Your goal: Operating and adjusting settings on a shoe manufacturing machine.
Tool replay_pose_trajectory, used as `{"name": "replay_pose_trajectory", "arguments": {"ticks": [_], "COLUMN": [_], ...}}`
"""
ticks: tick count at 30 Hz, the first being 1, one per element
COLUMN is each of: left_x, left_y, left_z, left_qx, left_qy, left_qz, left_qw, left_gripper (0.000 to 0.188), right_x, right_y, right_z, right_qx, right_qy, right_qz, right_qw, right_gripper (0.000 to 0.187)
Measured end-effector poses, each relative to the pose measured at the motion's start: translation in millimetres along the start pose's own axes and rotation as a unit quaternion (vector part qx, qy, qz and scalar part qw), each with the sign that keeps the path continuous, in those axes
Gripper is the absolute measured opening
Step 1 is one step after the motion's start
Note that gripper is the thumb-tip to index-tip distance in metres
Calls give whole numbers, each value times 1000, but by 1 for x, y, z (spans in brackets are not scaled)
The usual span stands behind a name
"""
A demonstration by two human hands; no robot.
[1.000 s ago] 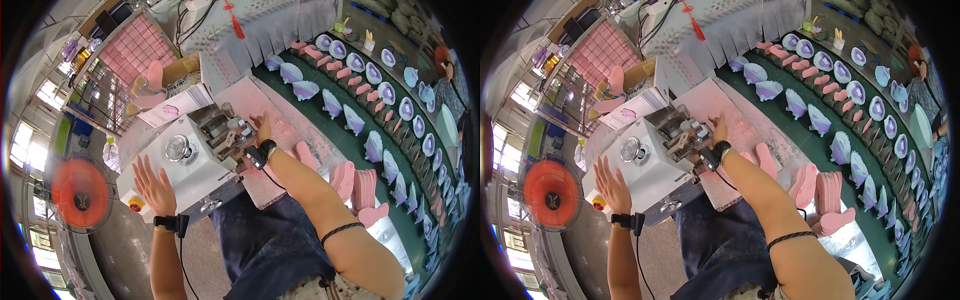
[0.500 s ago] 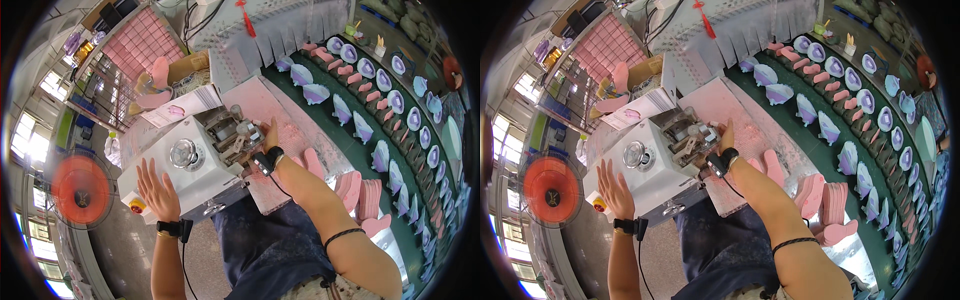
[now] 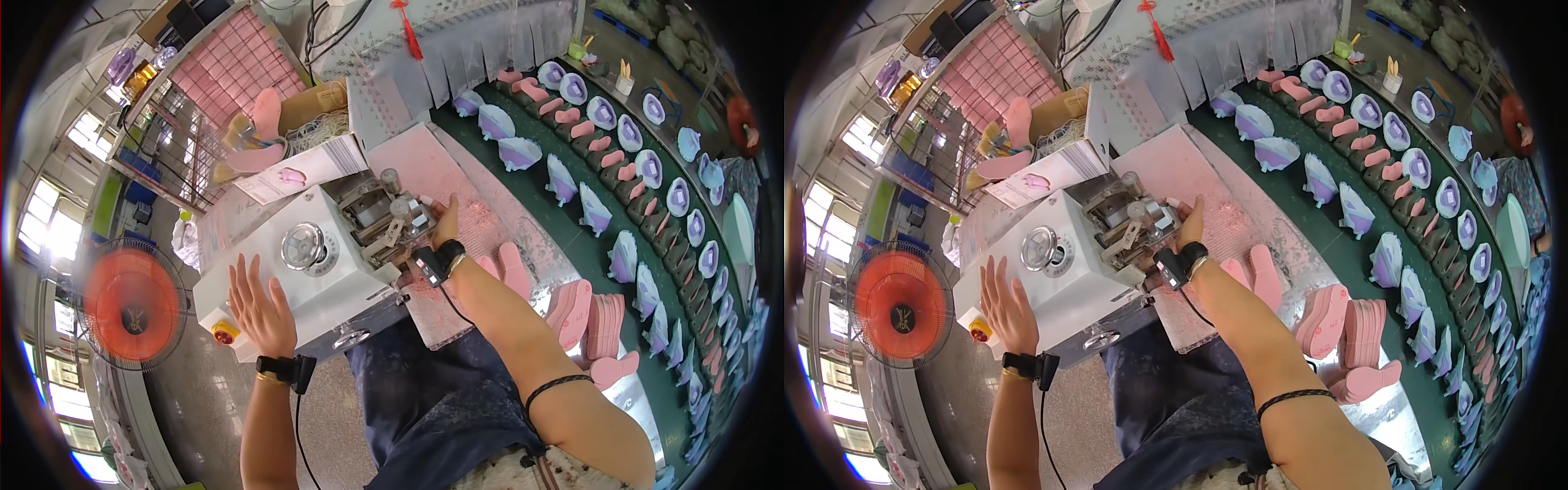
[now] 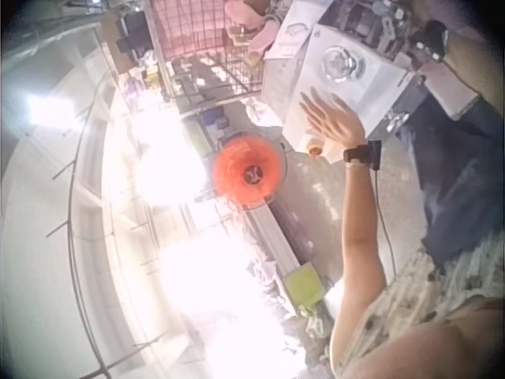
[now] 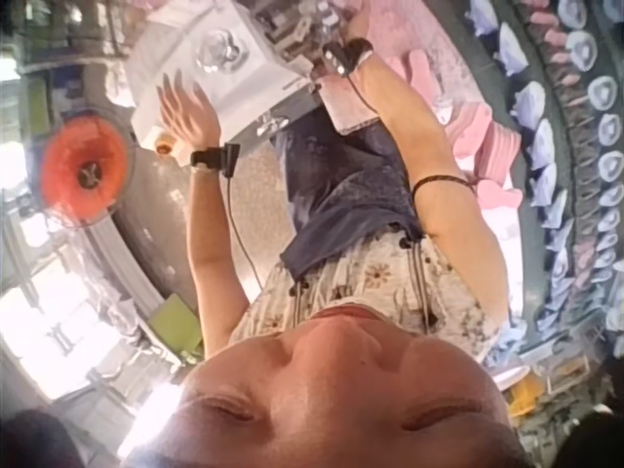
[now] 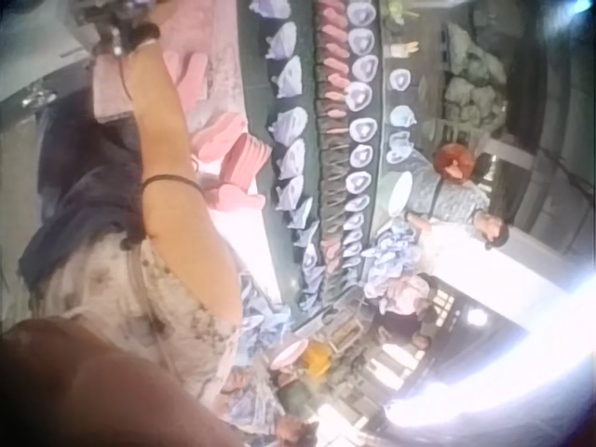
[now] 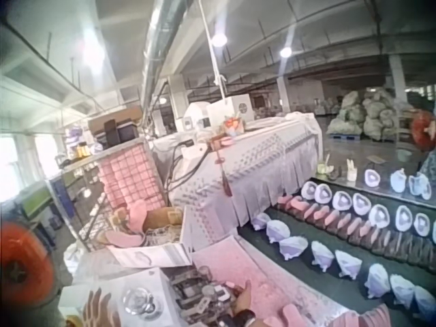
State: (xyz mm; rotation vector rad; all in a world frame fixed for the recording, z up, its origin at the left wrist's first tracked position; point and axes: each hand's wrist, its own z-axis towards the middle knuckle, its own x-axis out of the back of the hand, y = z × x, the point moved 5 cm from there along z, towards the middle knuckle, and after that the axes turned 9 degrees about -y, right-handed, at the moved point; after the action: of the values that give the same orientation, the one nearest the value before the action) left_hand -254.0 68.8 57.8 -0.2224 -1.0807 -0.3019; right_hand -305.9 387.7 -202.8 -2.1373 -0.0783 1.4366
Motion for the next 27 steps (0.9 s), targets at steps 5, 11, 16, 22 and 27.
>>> {"name": "replay_pose_trajectory", "arguments": {"ticks": [5,11,16,22,27], "left_x": [-1,0,-1,1,0], "left_y": [-1,-6,-2,-5,-6], "left_z": [0,-3,-1,-4,-5], "left_qx": [-8,-5,-9,-7,9], "left_qy": [6,9,11,15,2], "left_qz": [-5,3,-3,-12,-13], "left_qw": [1000,1000,1000,1000,1000], "left_gripper": [40,40,39,38,39], "right_x": [-1,-7,9,-7,-2], "right_y": [1,-1,-31,-54,-45], "right_z": [-6,-17,-24,-79,-159], "right_qx": [11,1,130,159,105], "right_qy": [-8,2,97,28,-64], "right_qz": [0,-8,-102,-117,-231], "right_qw": [1000,1000,981,980,965], "right_gripper": [80,78,67,50,38]}}
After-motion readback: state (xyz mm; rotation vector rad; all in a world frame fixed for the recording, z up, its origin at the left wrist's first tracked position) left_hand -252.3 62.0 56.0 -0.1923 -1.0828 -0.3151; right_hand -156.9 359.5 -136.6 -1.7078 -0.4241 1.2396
